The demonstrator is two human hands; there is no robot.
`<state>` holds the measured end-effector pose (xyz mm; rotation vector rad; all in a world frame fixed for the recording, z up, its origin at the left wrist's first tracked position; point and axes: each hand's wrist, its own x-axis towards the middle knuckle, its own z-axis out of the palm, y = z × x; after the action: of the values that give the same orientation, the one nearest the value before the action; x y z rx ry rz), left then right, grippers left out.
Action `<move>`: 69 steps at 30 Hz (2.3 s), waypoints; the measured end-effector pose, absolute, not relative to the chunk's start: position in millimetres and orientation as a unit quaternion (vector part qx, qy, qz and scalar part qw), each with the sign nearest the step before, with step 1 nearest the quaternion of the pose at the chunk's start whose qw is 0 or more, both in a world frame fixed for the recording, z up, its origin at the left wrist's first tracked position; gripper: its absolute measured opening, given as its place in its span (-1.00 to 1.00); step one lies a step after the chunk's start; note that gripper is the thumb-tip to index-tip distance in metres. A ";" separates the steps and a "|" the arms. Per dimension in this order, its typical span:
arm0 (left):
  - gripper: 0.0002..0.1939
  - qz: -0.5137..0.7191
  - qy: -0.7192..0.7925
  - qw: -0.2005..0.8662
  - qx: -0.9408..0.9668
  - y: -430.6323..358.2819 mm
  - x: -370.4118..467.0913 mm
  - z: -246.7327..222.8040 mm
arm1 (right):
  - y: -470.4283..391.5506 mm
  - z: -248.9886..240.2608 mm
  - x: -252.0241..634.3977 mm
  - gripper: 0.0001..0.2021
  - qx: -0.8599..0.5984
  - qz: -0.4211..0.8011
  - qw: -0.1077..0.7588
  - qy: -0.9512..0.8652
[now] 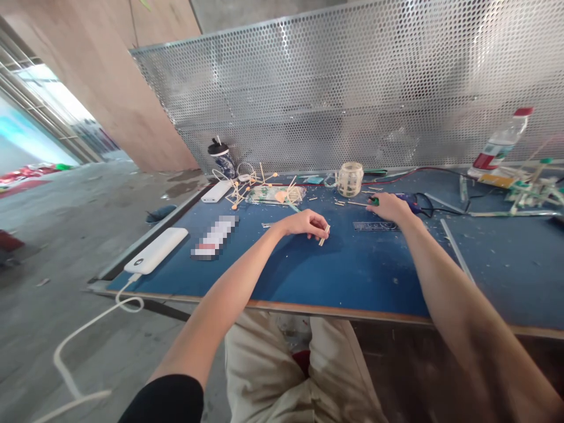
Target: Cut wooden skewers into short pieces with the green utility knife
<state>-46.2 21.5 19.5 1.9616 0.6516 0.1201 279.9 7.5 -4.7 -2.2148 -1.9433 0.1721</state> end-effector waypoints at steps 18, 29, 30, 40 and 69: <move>-0.59 -0.006 0.341 0.428 0.837 35.4 -61.3 27.3 | 0.4 15.9 241.4 -0.66 -0.601 0.146 0.057 -0.784; -0.53 0.323 0.332 0.403 0.789 13.2 -22.0 23.1 | -17.0 26.2 197.9 -0.67 -0.528 0.137 0.171 -0.820; -0.56 0.345 0.331 0.414 0.775 13.2 -18.2 20.7 | -17.8 27.4 196.0 -0.66 -0.525 0.141 0.173 -0.821; -0.62 0.452 0.410 0.485 0.627 38.6 -34.4 17.2 | -17.5 30.8 257.9 -0.66 -0.618 0.200 -0.008 -0.760; -0.58 0.376 0.289 0.266 0.840 10.6 -20.8 7.5 | -20.3 17.9 219.6 -0.68 -0.424 0.290 0.734 -0.444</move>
<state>-20.8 10.6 7.5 2.2670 0.7791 1.0143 219.6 -20.3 17.9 -0.9322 -0.9749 0.6375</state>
